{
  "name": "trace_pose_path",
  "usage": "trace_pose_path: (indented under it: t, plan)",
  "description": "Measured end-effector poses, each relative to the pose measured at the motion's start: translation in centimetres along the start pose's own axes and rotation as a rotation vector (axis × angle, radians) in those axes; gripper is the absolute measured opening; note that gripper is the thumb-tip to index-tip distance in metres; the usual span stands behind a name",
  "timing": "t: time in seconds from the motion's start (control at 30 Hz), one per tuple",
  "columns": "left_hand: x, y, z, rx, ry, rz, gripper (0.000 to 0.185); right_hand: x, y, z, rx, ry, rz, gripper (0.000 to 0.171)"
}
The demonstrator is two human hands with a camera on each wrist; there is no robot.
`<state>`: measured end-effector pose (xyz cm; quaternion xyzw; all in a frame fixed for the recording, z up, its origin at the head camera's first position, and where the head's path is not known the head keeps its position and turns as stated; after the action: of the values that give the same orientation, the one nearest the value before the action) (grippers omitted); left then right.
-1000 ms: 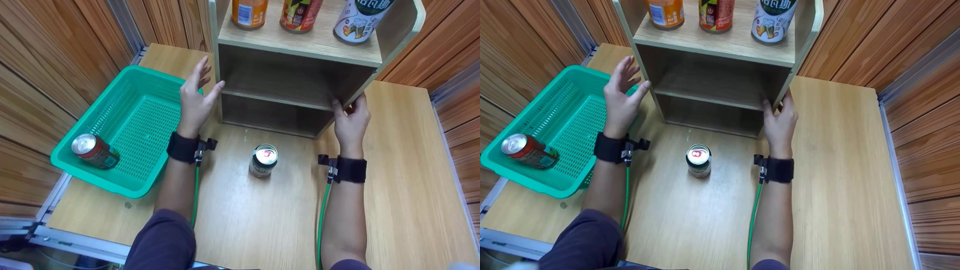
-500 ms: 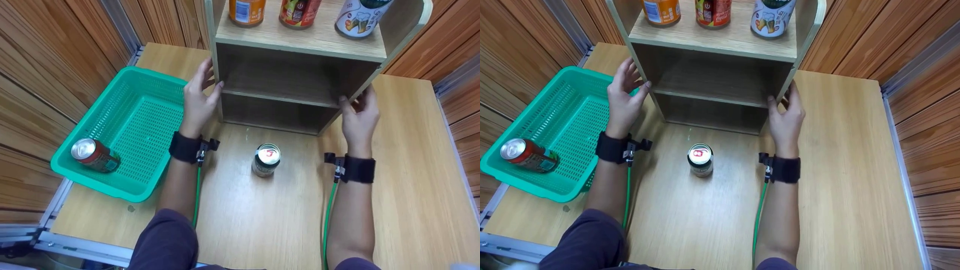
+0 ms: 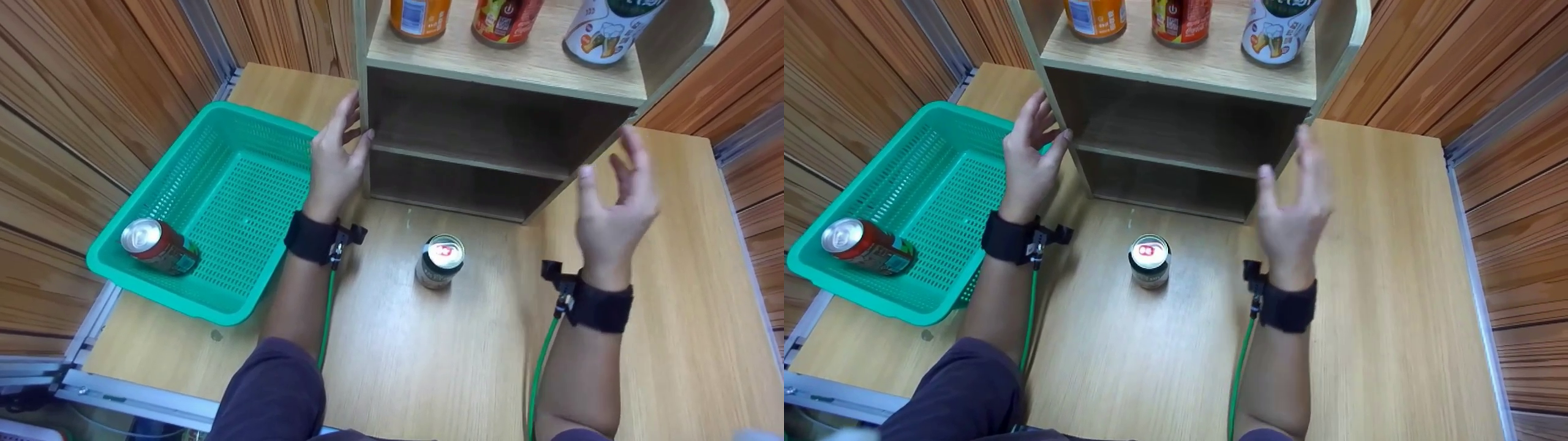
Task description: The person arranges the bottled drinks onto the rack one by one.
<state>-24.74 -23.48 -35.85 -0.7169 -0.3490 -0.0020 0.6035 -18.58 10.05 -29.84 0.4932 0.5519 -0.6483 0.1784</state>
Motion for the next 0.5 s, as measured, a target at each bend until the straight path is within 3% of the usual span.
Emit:
trace_pose_path:
  t: [0.07, 0.17, 0.3, 0.4, 0.5]
  plan:
    - [0.0, 0.2, 0.1, 0.005, -0.005, -0.015, 0.052, -0.9, 0.9, 0.8, -0.030, 0.052, -0.098, 0.040]
    - [0.1, 0.3, 0.3, 0.023, -0.004, -0.050, 0.051, -0.9, 1.6, 2.2, -0.220, 0.069, -0.158, 0.039]
    - [0.2, 0.0, 0.4, 0.044, -0.005, -0.075, 0.049, 2.0, 2.9, 4.2, -0.709, 0.135, -0.020, 0.051]
    - [0.3, -0.1, 0.4, 0.042, -0.009, -0.076, 0.049, 4.4, 4.9, 5.6, -1.073, 0.344, 0.099, 0.065]
    - [0.4, -0.2, 0.4, 0.028, -0.008, -0.077, 0.050, 5.8, 6.9, 6.8, -1.290, 0.528, 0.139, 0.078]
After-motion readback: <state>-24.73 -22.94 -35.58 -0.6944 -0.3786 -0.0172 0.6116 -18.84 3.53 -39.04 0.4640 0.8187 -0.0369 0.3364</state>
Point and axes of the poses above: each hand's wrist, its own y-axis away from the middle knuckle, its own z-axis out of the palm, x = y × z, the point moved 4 cm from there along -y, towards the middle knuckle, and after that the axes turned 14 degrees about z, right-handed, at the moved point
